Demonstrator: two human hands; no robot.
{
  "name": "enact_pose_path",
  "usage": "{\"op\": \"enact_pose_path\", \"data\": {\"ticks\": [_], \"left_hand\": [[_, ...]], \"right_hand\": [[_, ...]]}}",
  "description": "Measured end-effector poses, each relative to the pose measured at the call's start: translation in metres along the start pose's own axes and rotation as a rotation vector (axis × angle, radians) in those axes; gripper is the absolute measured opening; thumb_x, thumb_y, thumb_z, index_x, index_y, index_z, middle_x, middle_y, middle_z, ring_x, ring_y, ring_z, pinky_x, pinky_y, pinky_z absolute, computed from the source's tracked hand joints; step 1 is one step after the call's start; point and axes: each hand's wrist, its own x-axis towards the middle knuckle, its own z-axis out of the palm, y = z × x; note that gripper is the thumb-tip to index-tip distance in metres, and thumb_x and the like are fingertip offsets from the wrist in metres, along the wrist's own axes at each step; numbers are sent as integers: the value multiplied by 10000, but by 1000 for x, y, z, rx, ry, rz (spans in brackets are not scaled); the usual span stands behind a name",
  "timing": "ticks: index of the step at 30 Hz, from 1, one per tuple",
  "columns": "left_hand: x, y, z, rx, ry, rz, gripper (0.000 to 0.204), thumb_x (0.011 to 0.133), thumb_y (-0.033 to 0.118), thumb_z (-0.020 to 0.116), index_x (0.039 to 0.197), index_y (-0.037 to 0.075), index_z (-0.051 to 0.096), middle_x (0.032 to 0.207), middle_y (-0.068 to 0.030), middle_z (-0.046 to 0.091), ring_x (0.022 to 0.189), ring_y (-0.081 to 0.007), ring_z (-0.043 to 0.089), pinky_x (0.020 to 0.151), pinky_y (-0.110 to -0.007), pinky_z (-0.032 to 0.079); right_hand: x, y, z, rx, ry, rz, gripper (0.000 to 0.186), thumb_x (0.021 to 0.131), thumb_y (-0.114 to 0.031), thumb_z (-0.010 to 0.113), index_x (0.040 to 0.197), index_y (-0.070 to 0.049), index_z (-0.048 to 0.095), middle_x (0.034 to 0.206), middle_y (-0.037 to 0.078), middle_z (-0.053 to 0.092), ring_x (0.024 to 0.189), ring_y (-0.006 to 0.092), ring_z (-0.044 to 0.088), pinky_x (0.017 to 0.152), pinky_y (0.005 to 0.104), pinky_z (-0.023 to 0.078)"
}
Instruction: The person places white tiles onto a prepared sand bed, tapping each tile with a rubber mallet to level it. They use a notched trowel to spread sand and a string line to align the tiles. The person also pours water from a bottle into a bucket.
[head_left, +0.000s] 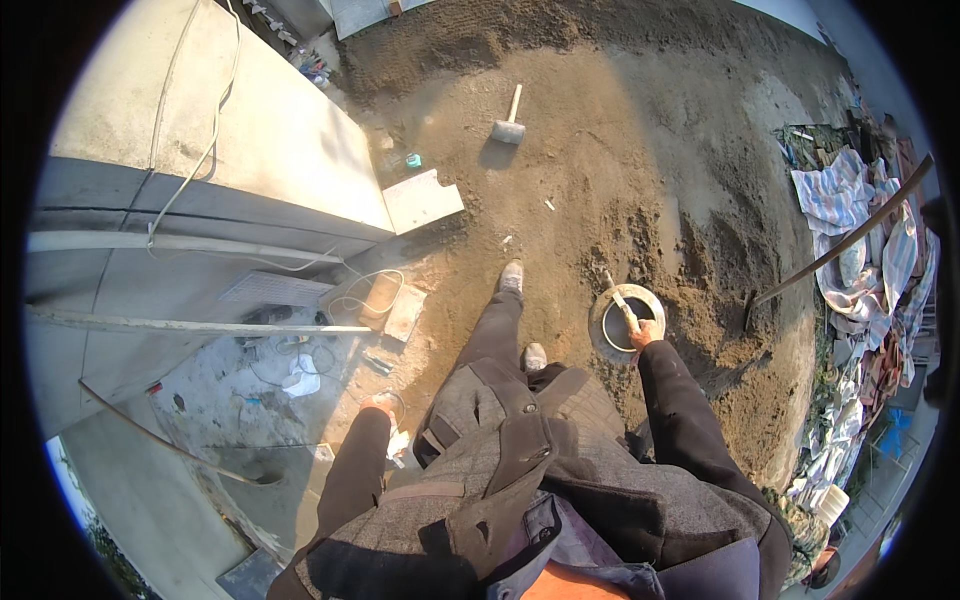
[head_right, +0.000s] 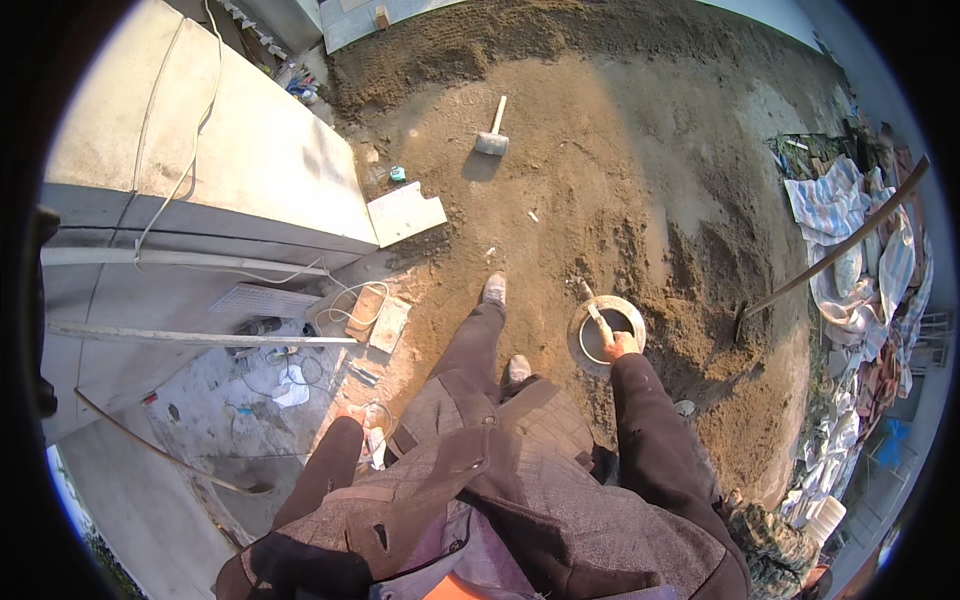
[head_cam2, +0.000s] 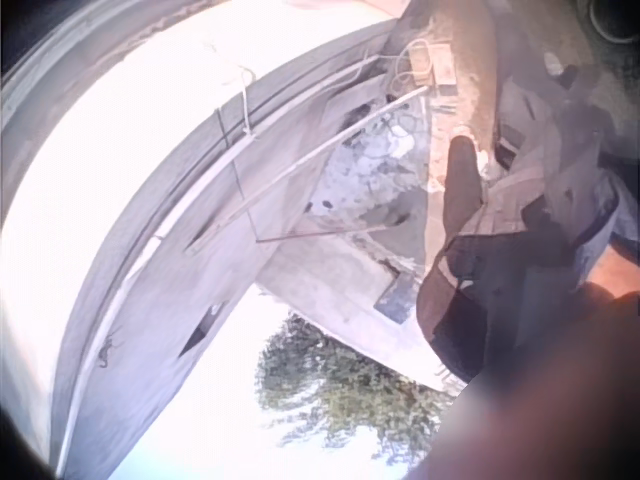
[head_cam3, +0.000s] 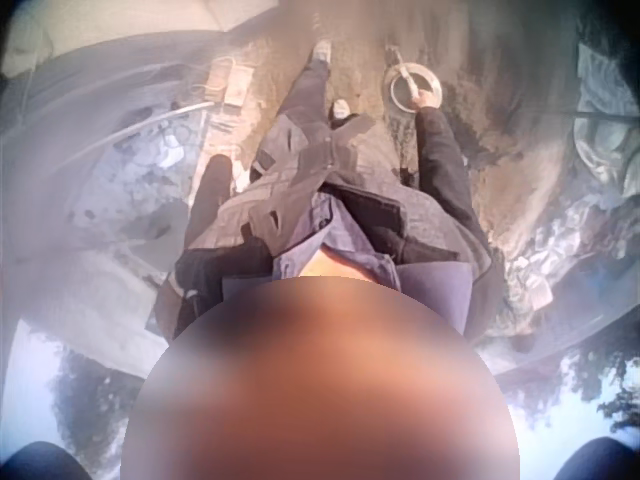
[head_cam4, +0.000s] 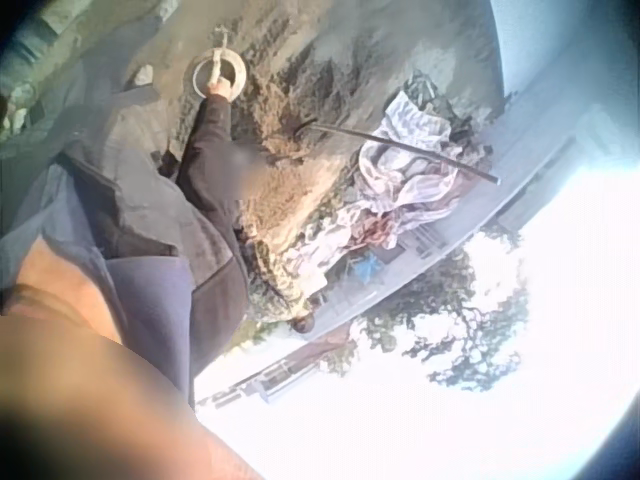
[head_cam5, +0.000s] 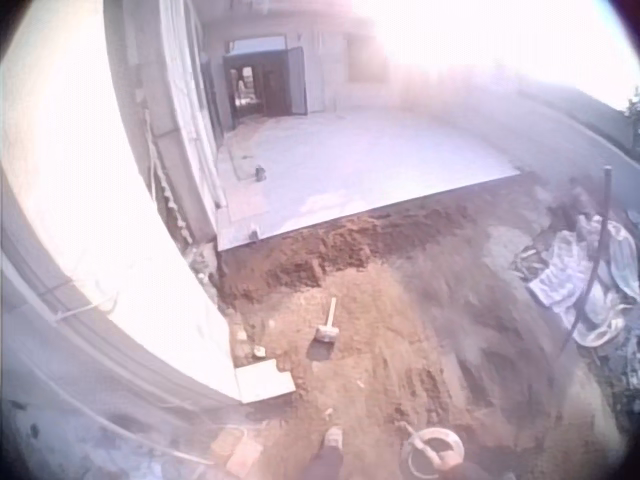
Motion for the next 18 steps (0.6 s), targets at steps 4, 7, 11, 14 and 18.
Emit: {"op": "enact_pose_path", "data": {"ticks": [4,7,11,14,18], "left_hand": [[-31,52,1,-91,95,-50,194,964,174,672,1109,45,674,717,-156,681,528,-258,668,470,-403,528],[-54,92,-14,-79,58,-65,189,962,153,662,1109,35,681,713,-145,674,523,-255,662,482,-396,538],[-61,118,-26,-63,72,-21,194,947,126,647,1105,19,684,712,-136,666,536,-250,664,503,-385,553],[-53,121,-29,-95,98,-42,203,954,143,639,1096,7,690,756,-145,687,568,-249,677,525,-396,567],[-60,117,-21,31,85,-18,240,973,179,640,1134,7,687,843,-171,719,628,-274,698,571,-439,595]], "right_hand": [[74,-83,-47,-94,-27,-161,506,984,-497,600,921,-20,753,914,297,709,925,468,706,818,539,536],[107,-130,-67,-47,-28,-246,464,972,-459,608,951,-20,755,929,288,710,921,475,701,826,542,541],[134,-168,-87,-46,-122,-306,359,962,-376,639,1008,-37,751,940,277,718,912,456,708,814,514,559],[149,-176,-98,-26,-122,-381,288,929,-304,662,980,-33,742,888,272,709,870,447,707,777,507,557],[170,-165,-106,-25,-177,-356,258,914,-268,663,986,-36,749,884,267,714,893,428,717,792,495,559]]}}
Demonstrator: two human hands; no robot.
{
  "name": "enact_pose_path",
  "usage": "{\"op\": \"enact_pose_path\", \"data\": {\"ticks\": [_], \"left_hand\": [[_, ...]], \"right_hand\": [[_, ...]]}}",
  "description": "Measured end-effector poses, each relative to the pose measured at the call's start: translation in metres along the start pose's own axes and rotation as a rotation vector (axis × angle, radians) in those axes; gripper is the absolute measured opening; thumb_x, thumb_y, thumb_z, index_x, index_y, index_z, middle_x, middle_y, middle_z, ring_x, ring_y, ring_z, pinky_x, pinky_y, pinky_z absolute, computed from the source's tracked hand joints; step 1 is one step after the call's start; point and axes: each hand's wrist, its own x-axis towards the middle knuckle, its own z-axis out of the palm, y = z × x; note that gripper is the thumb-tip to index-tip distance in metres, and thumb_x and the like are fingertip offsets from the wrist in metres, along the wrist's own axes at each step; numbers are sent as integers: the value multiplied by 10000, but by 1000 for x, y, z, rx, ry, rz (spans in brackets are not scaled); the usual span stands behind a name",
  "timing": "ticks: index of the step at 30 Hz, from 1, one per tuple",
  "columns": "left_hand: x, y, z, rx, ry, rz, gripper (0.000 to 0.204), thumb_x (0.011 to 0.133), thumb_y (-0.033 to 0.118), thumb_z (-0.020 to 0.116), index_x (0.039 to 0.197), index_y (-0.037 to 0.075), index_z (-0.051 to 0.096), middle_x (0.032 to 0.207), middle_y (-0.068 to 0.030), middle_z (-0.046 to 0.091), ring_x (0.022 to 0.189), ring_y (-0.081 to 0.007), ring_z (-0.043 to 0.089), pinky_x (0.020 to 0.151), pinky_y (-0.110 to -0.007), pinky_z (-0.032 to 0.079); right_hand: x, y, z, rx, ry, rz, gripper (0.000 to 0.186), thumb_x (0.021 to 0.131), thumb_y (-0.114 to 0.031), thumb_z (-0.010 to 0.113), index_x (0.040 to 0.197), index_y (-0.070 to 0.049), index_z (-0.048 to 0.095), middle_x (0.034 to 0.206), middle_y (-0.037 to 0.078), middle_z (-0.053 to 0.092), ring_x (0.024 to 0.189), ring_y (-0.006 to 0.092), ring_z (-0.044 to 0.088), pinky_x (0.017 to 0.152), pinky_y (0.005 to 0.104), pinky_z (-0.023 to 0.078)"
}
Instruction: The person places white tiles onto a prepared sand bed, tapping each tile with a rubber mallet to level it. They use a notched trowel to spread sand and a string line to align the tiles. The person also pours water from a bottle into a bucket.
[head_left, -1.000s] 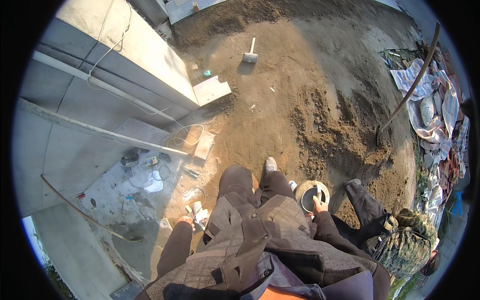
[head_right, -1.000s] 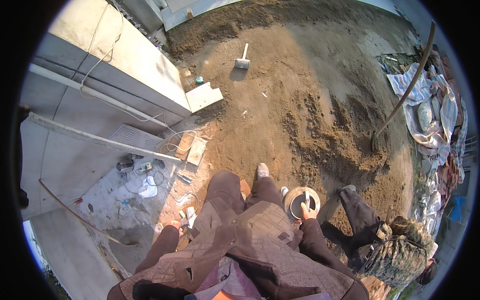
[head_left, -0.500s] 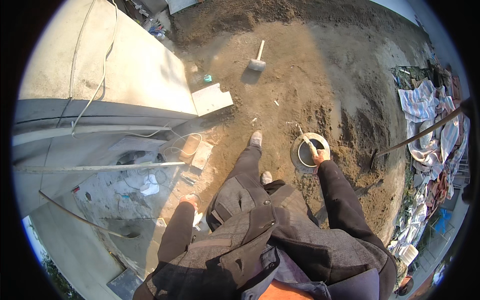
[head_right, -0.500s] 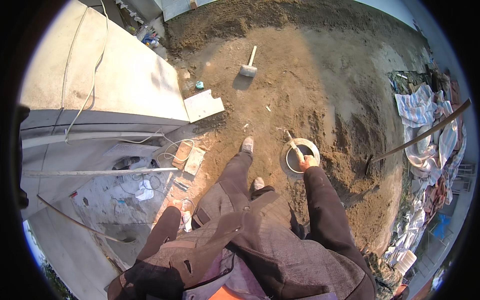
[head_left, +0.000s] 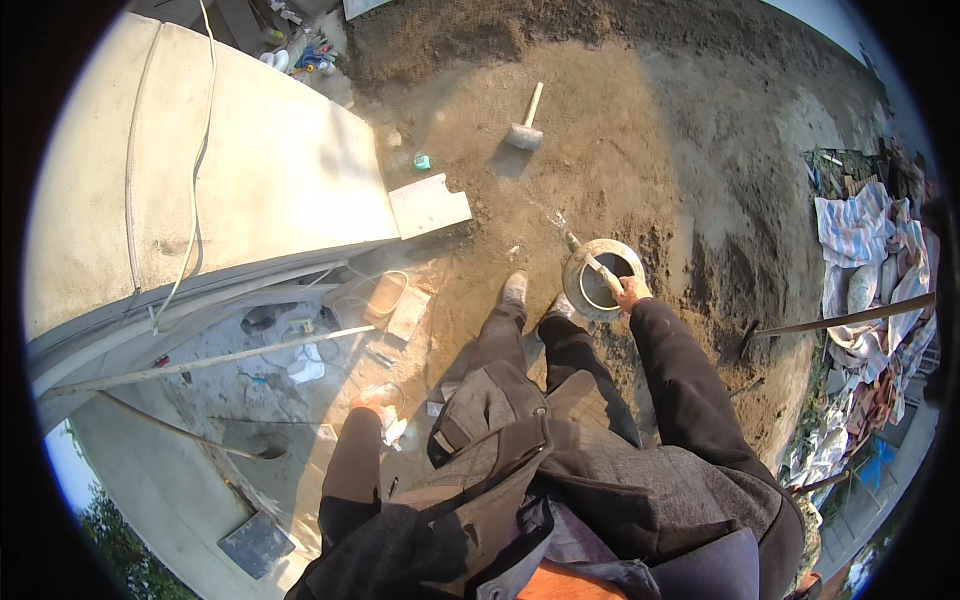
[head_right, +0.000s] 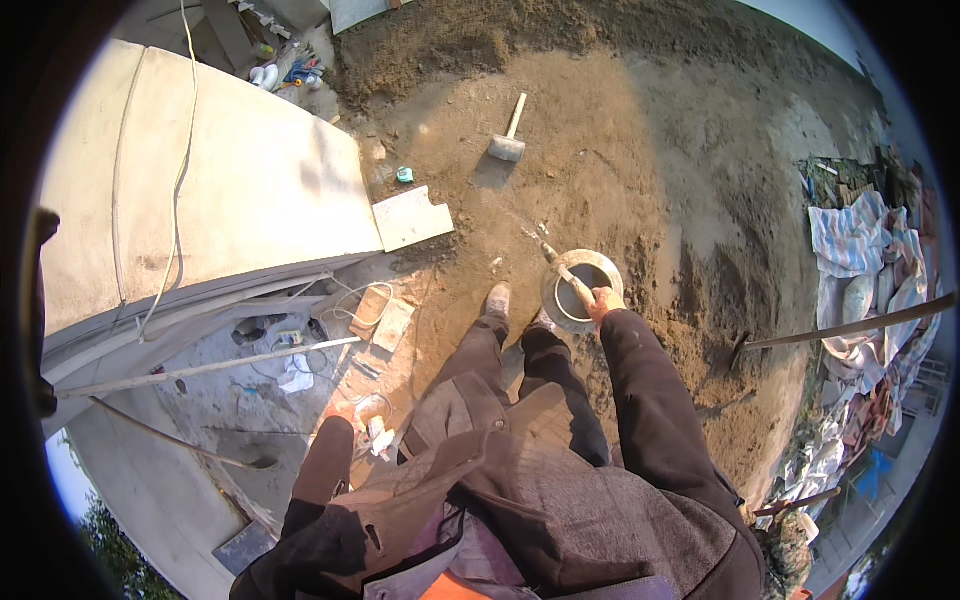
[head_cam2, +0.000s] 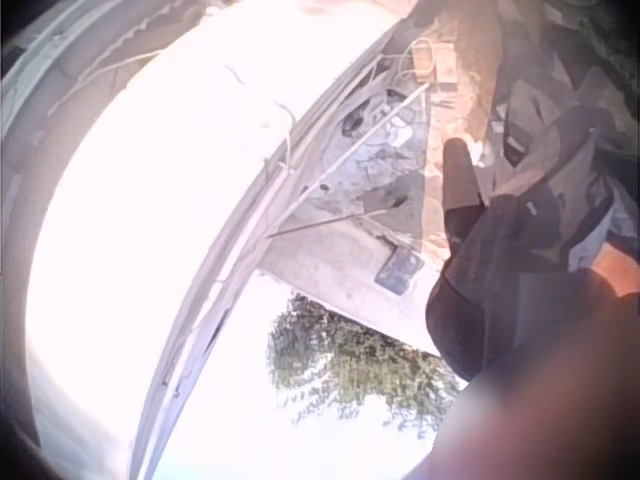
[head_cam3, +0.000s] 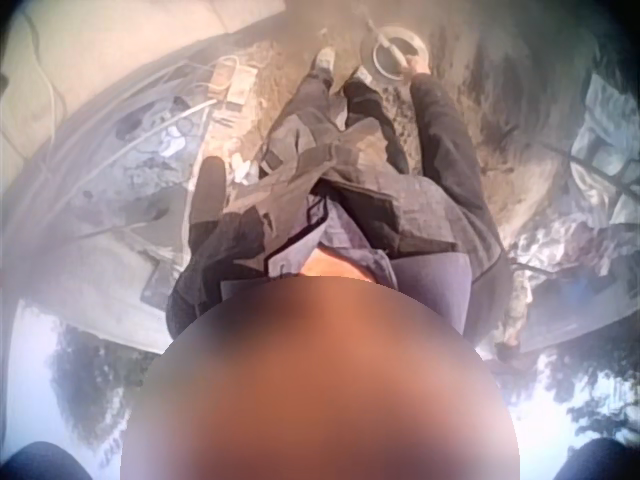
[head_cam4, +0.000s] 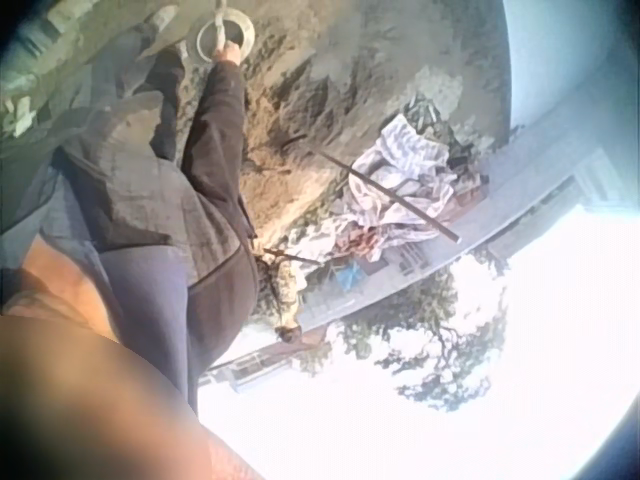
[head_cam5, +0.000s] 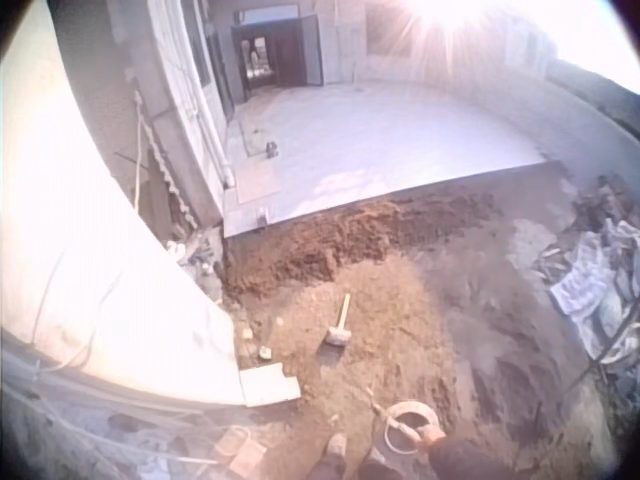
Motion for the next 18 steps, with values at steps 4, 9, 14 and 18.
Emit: {"op": "enact_pose_path", "data": {"ticks": [4,9,14,18], "left_hand": [[-47,4,22,-211,20,-55,202,967,162,656,1086,0,679,841,-189,713,684,-309,712,571,-480,586],[-89,49,70,-136,88,-93,171,1005,177,627,1093,35,661,757,-146,705,536,-264,680,461,-400,558],[-91,131,111,15,-15,-43,231,1017,185,610,1160,6,644,785,-157,710,571,-258,706,468,-392,569],[-78,227,129,132,-58,-20,252,1014,207,616,1161,4,643,762,-139,713,557,-234,699,483,-371,566]], "right_hand": [[10,24,-9,-129,-65,181,343,906,-325,664,1126,-87,775,1061,238,743,1047,389,720,933,476,559],[-1,71,-30,53,-8,381,399,920,-389,638,1110,-66,778,1164,241,728,1116,397,696,999,478,532],[-27,147,-45,259,136,469,635,1005,-608,540,1016,-21,781,910,271,735,906,433,718,800,490,537],[-34,193,-46,434,313,501,658,1000,-613,549,970,10,759,892,277,727,889,435,716,774,498,527]]}}
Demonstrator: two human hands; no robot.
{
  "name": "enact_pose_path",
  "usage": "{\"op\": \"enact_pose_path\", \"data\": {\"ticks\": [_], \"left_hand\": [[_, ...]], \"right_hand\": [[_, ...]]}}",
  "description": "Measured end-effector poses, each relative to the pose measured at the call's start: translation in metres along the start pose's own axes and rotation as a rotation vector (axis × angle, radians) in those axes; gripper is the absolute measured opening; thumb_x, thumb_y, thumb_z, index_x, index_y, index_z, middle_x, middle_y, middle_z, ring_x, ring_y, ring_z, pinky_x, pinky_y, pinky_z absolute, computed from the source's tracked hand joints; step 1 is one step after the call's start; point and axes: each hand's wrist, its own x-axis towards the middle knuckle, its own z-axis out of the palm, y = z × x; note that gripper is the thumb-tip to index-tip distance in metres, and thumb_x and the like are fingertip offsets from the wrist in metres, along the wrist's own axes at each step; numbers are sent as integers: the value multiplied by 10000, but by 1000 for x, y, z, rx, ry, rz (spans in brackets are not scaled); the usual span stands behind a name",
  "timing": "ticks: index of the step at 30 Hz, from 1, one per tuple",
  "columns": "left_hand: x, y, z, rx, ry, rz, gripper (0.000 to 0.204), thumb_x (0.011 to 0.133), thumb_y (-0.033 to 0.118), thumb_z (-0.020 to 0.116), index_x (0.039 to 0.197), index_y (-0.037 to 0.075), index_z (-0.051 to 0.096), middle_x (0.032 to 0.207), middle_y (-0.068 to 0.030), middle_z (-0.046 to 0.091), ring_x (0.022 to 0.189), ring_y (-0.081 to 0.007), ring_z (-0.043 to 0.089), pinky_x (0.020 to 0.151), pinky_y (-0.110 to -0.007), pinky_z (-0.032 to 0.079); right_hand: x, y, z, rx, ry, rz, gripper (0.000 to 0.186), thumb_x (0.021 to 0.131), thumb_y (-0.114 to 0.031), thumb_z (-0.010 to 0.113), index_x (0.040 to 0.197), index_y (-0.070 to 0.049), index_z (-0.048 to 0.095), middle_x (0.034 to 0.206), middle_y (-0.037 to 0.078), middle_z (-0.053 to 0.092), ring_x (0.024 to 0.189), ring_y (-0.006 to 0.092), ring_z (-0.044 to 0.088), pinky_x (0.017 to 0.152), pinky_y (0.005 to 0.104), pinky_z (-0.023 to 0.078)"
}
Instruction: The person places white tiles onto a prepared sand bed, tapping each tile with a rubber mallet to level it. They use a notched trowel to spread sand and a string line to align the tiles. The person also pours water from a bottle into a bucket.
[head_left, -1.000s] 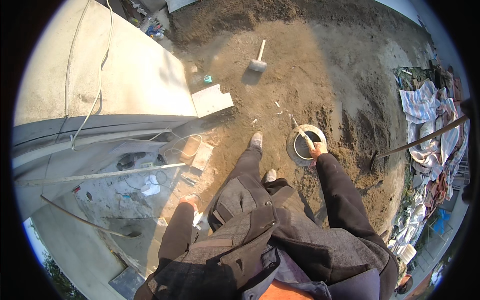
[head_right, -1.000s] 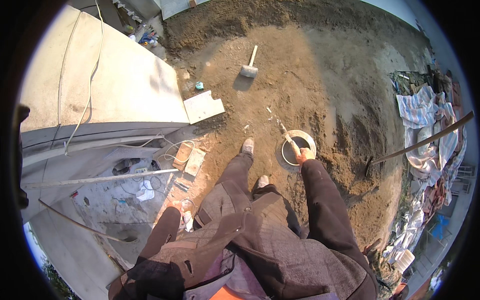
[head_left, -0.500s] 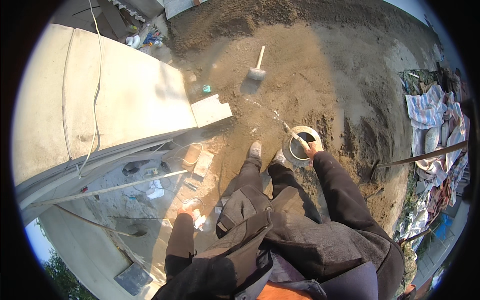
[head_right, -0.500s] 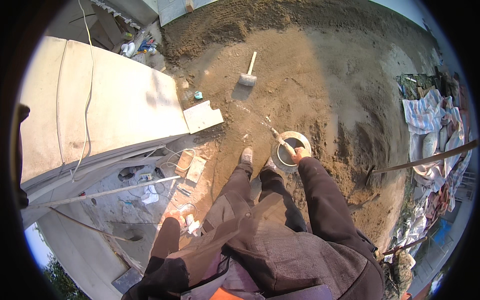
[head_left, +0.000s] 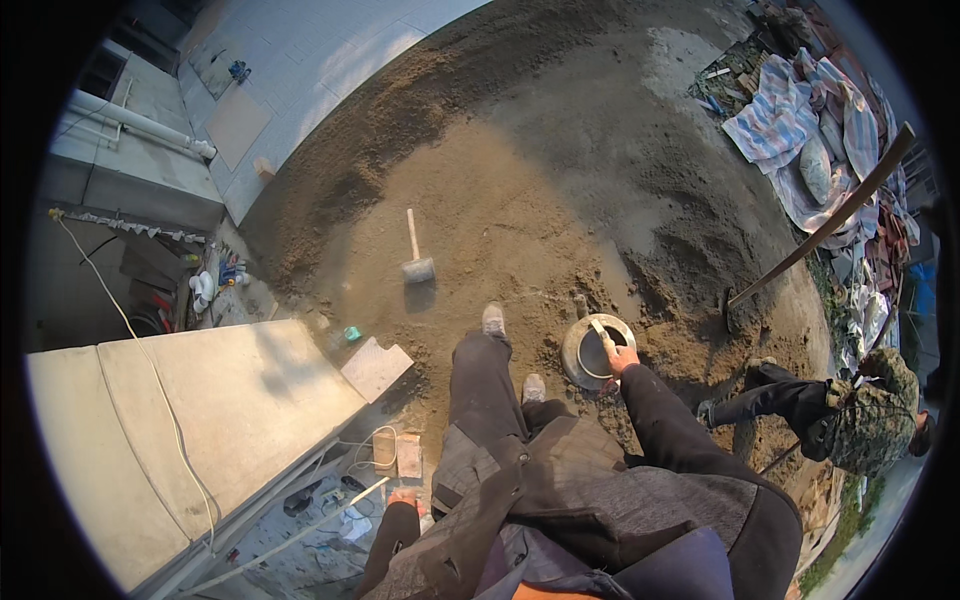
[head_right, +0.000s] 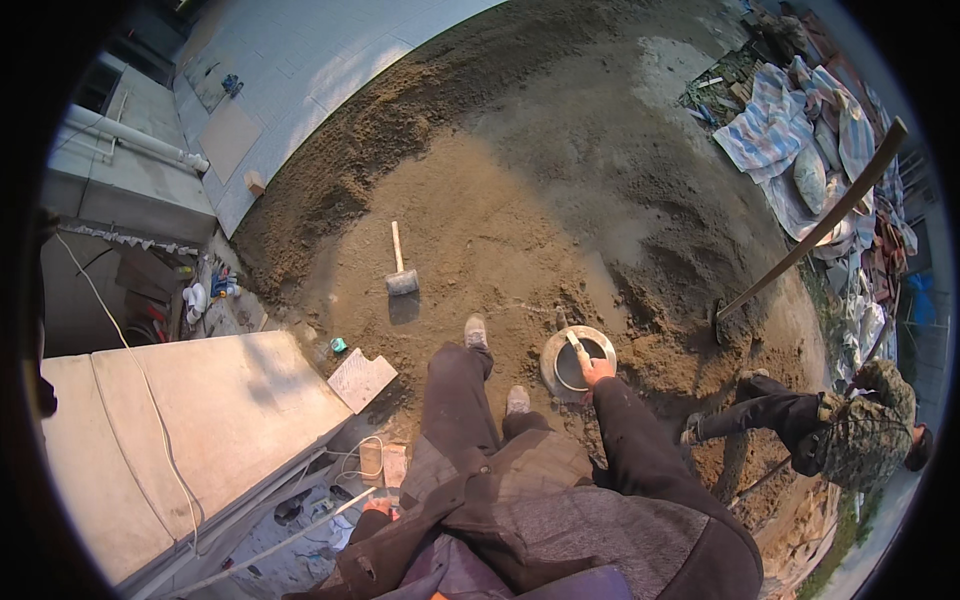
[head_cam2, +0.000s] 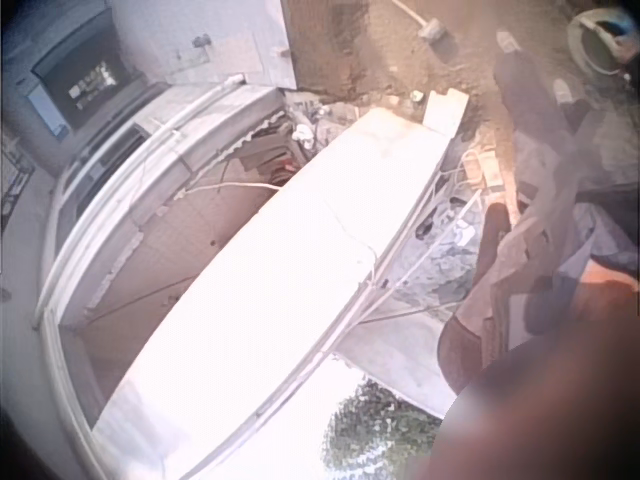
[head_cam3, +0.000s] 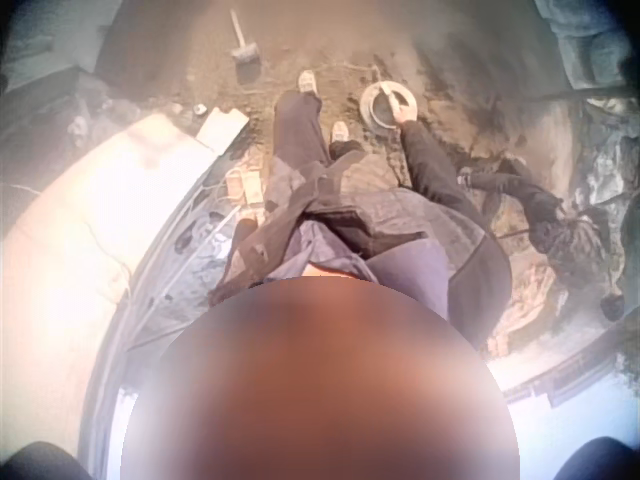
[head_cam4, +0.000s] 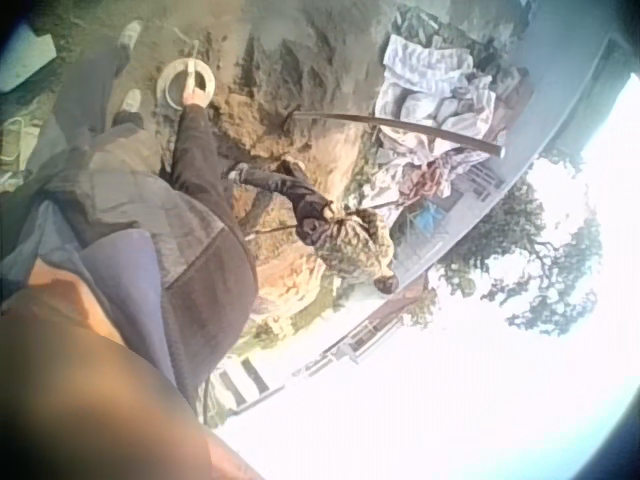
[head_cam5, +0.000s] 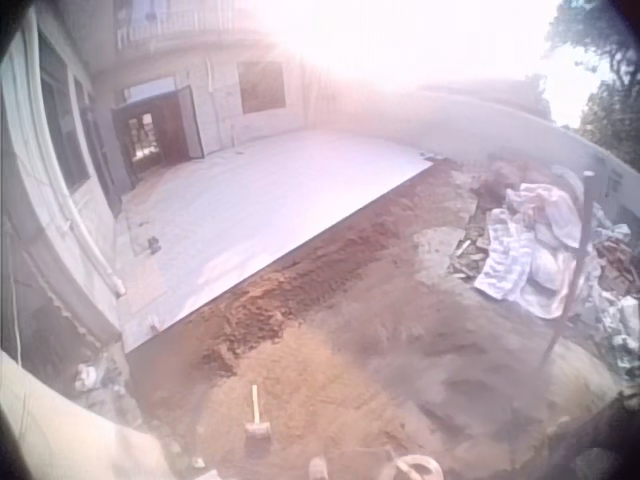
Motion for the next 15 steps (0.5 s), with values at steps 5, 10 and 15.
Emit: {"op": "enact_pose_path", "data": {"ticks": [5,10,15], "left_hand": [[9,141,-17,318,-13,254,260,993,246,637,1047,0,701,773,-151,722,588,-250,723,511,-371,555],[17,351,-20,582,77,312,257,967,209,654,1058,-30,675,751,-185,721,587,-294,723,557,-416,580],[38,609,-23,442,58,555,196,947,173,655,990,-11,708,744,-123,727,595,-242,706,579,-369,573]], "right_hand": [[35,-4,-27,185,123,185,728,1000,-655,514,924,29,752,863,282,716,889,454,701,798,486,518],[63,-45,-80,175,206,430,751,1000,-675,507,827,4,775,793,239,728,827,385,719,809,448,546],[88,-89,-133,499,311,576,690,981,-641,594,716,-28,770,630,107,700,621,251,696,648,395,525]]}}
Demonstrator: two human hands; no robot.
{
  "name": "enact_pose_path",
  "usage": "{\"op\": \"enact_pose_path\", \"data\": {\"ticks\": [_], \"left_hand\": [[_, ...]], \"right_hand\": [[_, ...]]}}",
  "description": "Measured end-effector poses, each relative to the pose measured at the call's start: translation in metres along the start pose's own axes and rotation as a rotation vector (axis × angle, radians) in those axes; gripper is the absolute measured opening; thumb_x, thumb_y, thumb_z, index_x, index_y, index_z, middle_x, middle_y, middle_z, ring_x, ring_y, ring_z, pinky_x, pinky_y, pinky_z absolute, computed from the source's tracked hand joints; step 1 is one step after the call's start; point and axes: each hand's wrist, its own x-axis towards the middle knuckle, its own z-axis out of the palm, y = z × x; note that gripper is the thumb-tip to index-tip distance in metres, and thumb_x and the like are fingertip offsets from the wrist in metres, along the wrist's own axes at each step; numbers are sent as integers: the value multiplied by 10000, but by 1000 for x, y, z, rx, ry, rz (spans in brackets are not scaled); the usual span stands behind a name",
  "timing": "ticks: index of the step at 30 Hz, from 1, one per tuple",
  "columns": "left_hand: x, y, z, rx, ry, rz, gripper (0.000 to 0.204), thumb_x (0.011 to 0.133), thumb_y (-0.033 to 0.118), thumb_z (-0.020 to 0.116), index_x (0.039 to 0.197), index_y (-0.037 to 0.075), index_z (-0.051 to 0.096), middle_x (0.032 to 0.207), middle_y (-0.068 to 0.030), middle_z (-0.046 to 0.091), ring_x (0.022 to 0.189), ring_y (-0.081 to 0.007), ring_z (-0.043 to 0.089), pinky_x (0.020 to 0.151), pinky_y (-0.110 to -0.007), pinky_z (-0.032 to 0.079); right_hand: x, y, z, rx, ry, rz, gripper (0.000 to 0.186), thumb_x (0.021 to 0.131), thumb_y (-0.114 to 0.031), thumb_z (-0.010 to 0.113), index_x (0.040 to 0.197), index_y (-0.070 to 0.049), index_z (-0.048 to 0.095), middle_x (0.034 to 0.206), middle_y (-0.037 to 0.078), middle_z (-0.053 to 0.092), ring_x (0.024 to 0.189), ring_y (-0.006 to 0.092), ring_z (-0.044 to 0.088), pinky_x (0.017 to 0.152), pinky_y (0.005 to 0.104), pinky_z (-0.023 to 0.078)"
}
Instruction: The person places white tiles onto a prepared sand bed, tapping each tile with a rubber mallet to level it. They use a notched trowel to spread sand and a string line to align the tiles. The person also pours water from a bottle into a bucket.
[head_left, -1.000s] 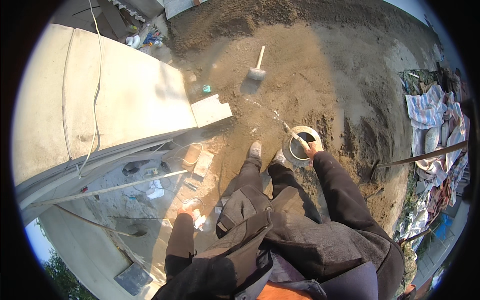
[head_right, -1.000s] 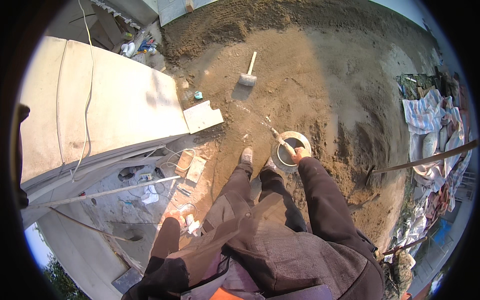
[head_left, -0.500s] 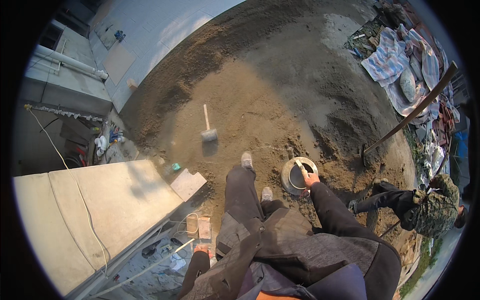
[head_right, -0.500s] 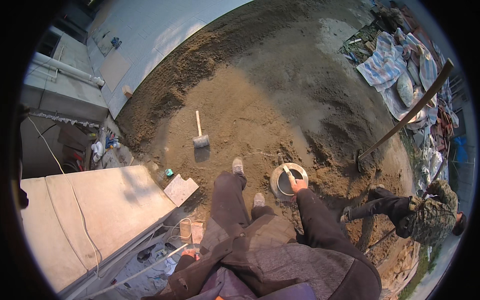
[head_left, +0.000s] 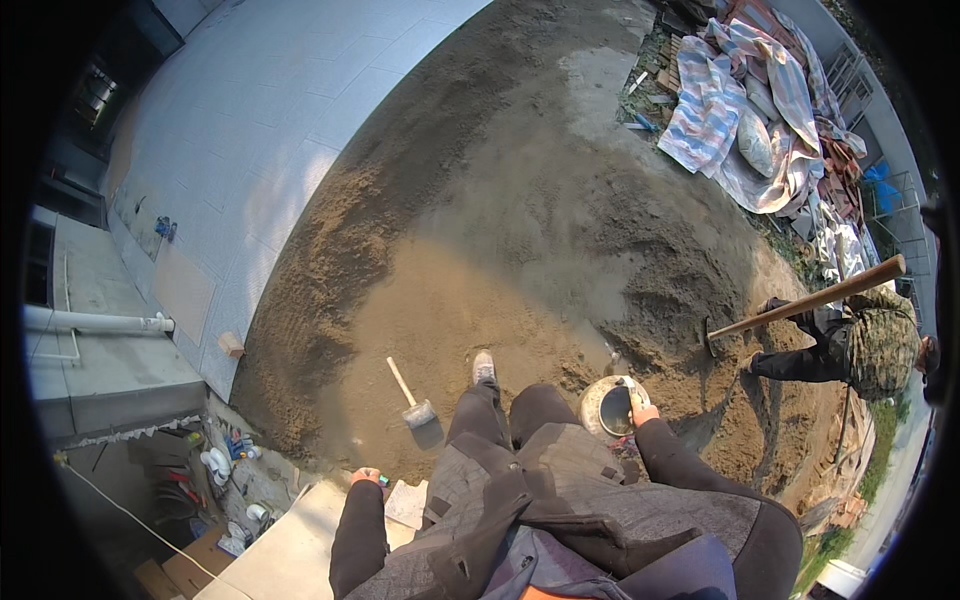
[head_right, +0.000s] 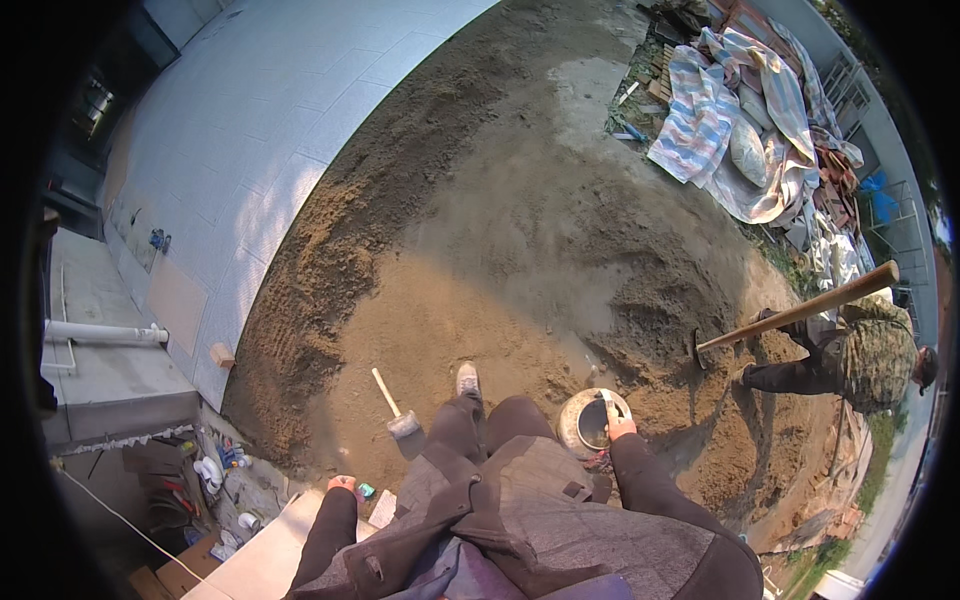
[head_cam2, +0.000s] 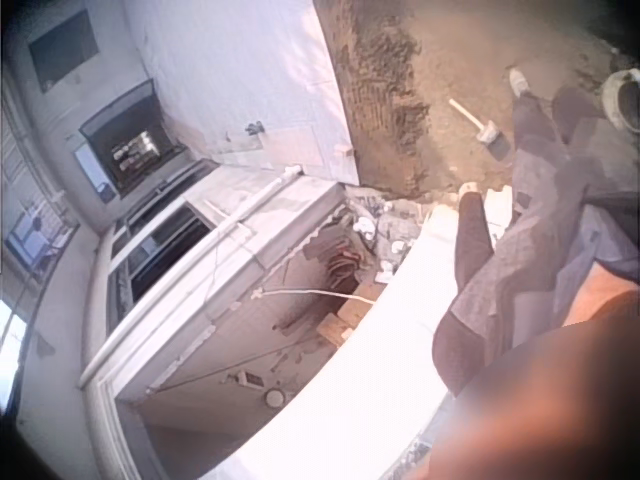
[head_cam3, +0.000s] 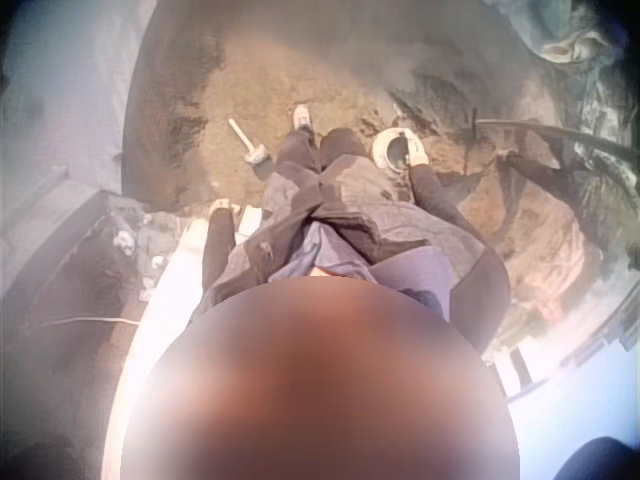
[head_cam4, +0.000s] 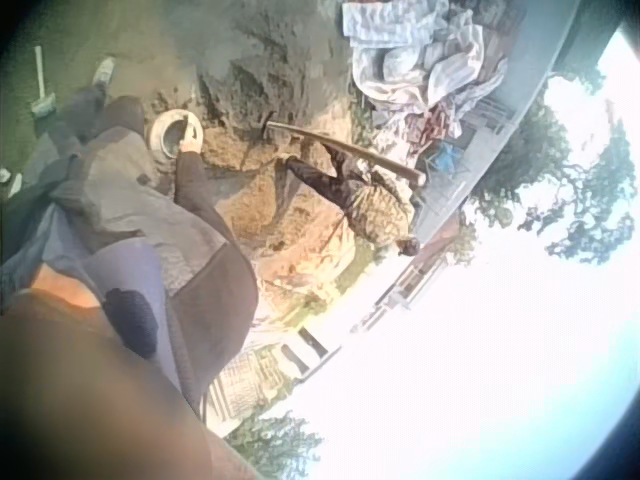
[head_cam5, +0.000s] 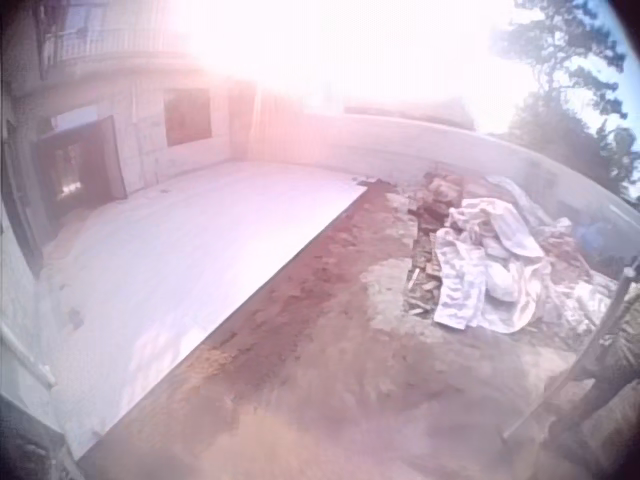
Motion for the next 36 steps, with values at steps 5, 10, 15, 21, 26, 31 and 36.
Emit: {"op": "enact_pose_path", "data": {"ticks": [5,10,15,21,26,31,36], "left_hand": [[133,238,-76,104,168,331,192,937,184,694,1023,20,746,774,-128,737,634,-213,722,627,-372,590],[164,457,-78,-12,42,421,258,966,145,631,1150,-24,693,761,-161,726,527,-219,687,504,-369,553],[197,580,-36,147,45,283,284,945,192,653,1109,-29,721,792,-166,755,552,-214,710,612,-361,595],[220,672,-20,302,-17,173,243,965,215,678,1061,1,744,777,-153,756,642,-252,746,684,-404,610],[246,807,-18,338,-74,336,209,981,184,666,1080,1,680,708,-139,715,549,-243,700,510,-398,558],[291,939,1,223,-80,246,205,981,159,680,1085,-17,681,689,-131,696,527,-242,679,496,-408,550],[316,1068,35,196,-77,197,212,990,161,686,1101,-20,680,694,-134,694,551,-241,679,501,-402,541]], "right_hand": [[20,-71,-1,252,-1,141,635,1005,-597,601,713,-39,687,591,72,636,484,207,575,497,375,428],[78,-147,16,357,-6,264,628,1002,-600,592,752,-36,707,618,95,653,532,236,606,537,392,456],[176,-240,30,360,3,330,624,1000,-603,583,791,-32,726,644,118,670,580,266,637,577,410,485],[290,-355,13,287,-19,326,626,997,-606,572,838,-28,750,676,146,690,637,302,675,624,431,519],[393,-462,-20,195,-3,291,632,994,-610,563,877,-24,769,703,169,707,685,332,706,664,449,547],[503,-583,-71,-11,47,260,694,997,-667,470,977,-58,803,876,184,762,941,355,736,870,476,545],[601,-705,-124,248,48,368,656,967,-660,610,741,-49,685,597,49,593,472,195,545,478,374,435]]}}
